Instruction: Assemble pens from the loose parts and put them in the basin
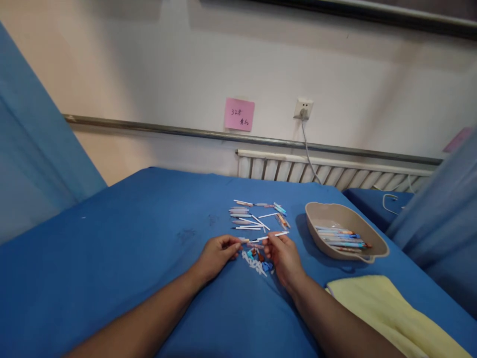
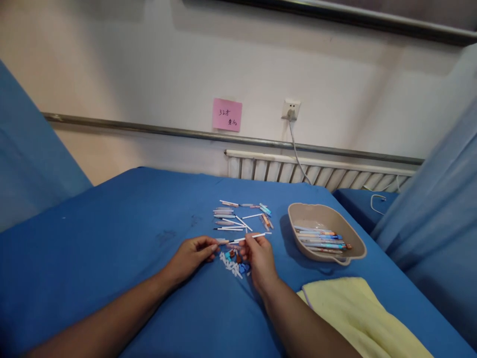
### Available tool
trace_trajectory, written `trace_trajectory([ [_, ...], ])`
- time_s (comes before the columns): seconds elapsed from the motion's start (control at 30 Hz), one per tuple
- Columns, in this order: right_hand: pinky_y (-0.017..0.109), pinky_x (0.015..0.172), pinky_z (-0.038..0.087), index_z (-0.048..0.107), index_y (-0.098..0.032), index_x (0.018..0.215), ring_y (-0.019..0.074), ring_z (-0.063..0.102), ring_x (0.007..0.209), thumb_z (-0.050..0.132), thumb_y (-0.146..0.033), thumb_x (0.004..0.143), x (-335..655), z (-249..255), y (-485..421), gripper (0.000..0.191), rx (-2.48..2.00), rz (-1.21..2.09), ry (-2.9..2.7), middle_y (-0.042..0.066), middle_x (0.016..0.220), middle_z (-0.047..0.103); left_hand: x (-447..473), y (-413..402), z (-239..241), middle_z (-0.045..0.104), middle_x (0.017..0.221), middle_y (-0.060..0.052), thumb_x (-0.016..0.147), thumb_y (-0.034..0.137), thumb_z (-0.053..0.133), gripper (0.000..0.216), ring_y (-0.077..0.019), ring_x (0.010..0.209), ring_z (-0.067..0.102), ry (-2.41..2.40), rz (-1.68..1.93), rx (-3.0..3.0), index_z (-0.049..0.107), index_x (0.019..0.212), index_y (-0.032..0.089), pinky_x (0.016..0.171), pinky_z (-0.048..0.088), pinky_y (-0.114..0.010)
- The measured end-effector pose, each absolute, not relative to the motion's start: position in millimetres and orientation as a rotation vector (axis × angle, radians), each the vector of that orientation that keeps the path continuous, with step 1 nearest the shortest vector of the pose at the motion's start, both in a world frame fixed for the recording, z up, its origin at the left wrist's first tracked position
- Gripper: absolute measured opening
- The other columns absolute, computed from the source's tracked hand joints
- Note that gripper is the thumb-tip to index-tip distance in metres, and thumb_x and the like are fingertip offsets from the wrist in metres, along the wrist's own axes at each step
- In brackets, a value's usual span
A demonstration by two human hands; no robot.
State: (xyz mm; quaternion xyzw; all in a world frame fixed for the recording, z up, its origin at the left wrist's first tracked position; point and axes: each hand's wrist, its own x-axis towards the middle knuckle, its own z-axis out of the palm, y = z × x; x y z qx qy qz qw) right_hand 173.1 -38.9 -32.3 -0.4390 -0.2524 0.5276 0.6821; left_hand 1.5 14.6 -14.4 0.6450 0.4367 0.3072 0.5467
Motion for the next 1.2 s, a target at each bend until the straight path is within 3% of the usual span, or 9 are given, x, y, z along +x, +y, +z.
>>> trace_trajectory([
  [0.4, 0.019, 0.047, 0.041, 0.055, -0.017, 0.080, 0.0081, 0.051, 0.048, 0.063, -0.042, 0.076, 174, -34, -42, 0.026, -0.979, 1.146, -0.741, 0.000, 0.066, 0.063, 1, 14, -16, 0.058, 0.065, 0.002, 0.066, 0.035, 0.064, 0.022, -0.0112, 0.060, 0.051, 1.010, 0.652, 1.534, 0.061, 0.075, 0.015, 0.058, 0.041, -0.022],
  [1.2, 0.019, 0.047, 0.038, 0.057, -0.016, 0.081, 0.0071, 0.051, 0.047, 0.064, -0.041, 0.076, 170, -34, -44, 0.027, -1.048, 1.139, -0.869, 0.001, 0.066, 0.064, 2, 7, -11, 0.058, 0.065, 0.003, 0.069, 0.029, 0.062, 0.015, -0.0107, 0.060, 0.051, 1.004, 0.663, 1.606, 0.063, 0.073, 0.015, 0.058, 0.040, -0.021],
])
